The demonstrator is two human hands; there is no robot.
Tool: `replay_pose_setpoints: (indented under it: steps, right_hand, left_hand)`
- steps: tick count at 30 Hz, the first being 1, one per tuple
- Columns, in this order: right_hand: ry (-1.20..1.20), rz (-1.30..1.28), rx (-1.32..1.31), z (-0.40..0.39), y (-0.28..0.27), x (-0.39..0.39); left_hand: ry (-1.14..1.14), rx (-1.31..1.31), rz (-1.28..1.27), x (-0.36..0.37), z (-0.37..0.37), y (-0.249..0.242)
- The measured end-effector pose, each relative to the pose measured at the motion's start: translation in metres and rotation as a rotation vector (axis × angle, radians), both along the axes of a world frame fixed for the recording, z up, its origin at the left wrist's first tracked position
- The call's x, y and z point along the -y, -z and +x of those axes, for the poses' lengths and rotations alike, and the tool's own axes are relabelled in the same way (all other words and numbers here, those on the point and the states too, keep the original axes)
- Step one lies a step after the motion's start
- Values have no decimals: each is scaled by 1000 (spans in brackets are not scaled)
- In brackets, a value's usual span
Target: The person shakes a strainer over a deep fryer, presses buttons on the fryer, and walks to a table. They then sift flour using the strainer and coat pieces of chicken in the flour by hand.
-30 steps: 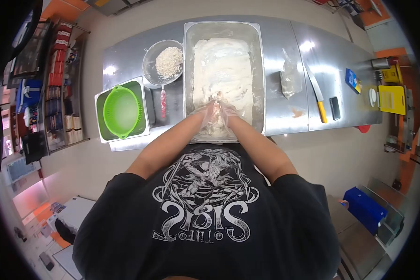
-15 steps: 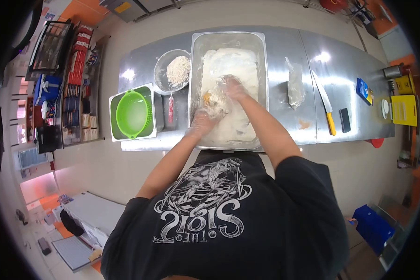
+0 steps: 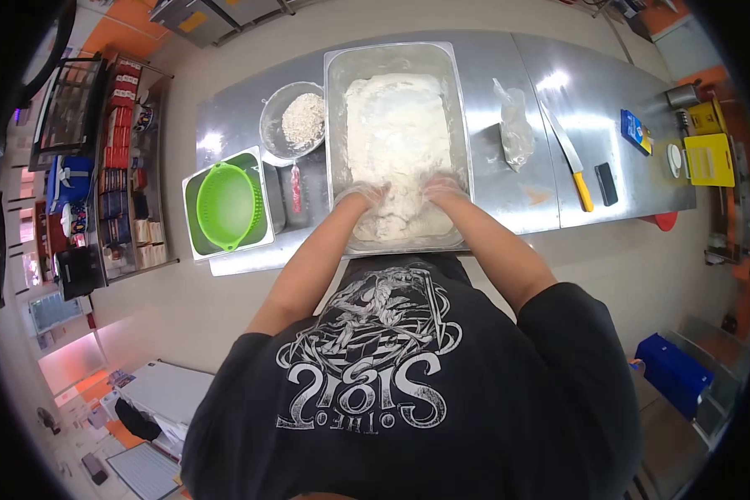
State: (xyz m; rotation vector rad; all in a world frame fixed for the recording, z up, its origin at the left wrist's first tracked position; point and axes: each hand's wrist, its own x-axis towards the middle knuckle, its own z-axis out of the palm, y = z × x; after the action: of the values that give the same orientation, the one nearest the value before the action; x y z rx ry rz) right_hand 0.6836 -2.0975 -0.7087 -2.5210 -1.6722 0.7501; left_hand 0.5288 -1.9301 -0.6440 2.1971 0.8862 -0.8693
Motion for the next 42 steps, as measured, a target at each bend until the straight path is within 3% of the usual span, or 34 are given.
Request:
replay_pose_setpoints:
  steps: [4, 7, 8, 10, 12, 13, 14, 16, 17, 19, 22, 23, 25, 26, 27, 29, 31, 34, 35, 38, 41, 42]
  right_hand:
    - [680, 41, -550, -58, 6, -18]
    - [1089, -19, -807, -93, -16, -45]
    - [1264, -38, -963, -92, -32, -49]
    - [546, 60, -426, -84, 24, -39]
    - [182, 52, -32, -75, 35, -40]
    - [420, 76, -364, -69, -1, -40]
    - [692, 126, -658, -62, -44, -41]
    - [688, 102, -830, -39, -65, -43]
    - [749, 21, -507, -37, -78, -54]
    - [554, 226, -564, -32, -75, -55]
    - [473, 457, -561, -12, -46, -67]
    - [486, 518, -549, -7, -29, -75]
    - [35, 250, -359, -9, 20, -92]
    - [-186, 122, -252, -9, 31, -99]
    - [11, 362, -293, -39, 7, -84]
    - [80, 190, -508, -56, -51, -59]
    - [102, 54, -629, -54, -61, -38]
    - [245, 5, -477, -19, -76, -13]
    - [514, -49, -239, -27, -130, -13]
    - [534, -74, -263, -20, -41, -2]
    - [870, 80, -581, -61, 5, -15]
    - [958, 107, -666, -76, 5, -22]
  left_hand:
    - [-452, 21, -259, 19, -6, 17]
    - [-870, 20, -416, 34, -15, 17]
    - [-873, 40, -386, 35, -13, 15]
    - [-869, 85, -322, 38, -1, -2]
    - [-864, 120, -257, 40, 4, -19]
    - [-863, 139, -225, 39, 3, -23]
    - [-583, 175, -97, 29, 1, 8]
    - [-24, 236, 157, -1, 0, 94]
    - [23, 281, 209, -1, -3, 79]
    - [112, 363, 317, 8, -22, 32]
    - [341, 258, 338, 13, -47, 17]
    - [229, 300, 311, 20, -53, 6]
    - [9, 380, 259, 32, -50, -67]
    - [44, 447, 324, 30, -51, -64]
    - [85, 516, 393, 24, -49, -56]
    - [64, 578, 468, 12, -43, -33]
    - [-80, 570, 480, 1, -21, -12]
    - [114, 125, 284, -2, 8, -21]
    - [132, 73, 155, -3, 11, -17]
    - [27, 42, 187, 15, 10, -1]
    - [-134, 32, 72, 15, 5, 20]
    - [-330, 43, -69, 15, 1, 29]
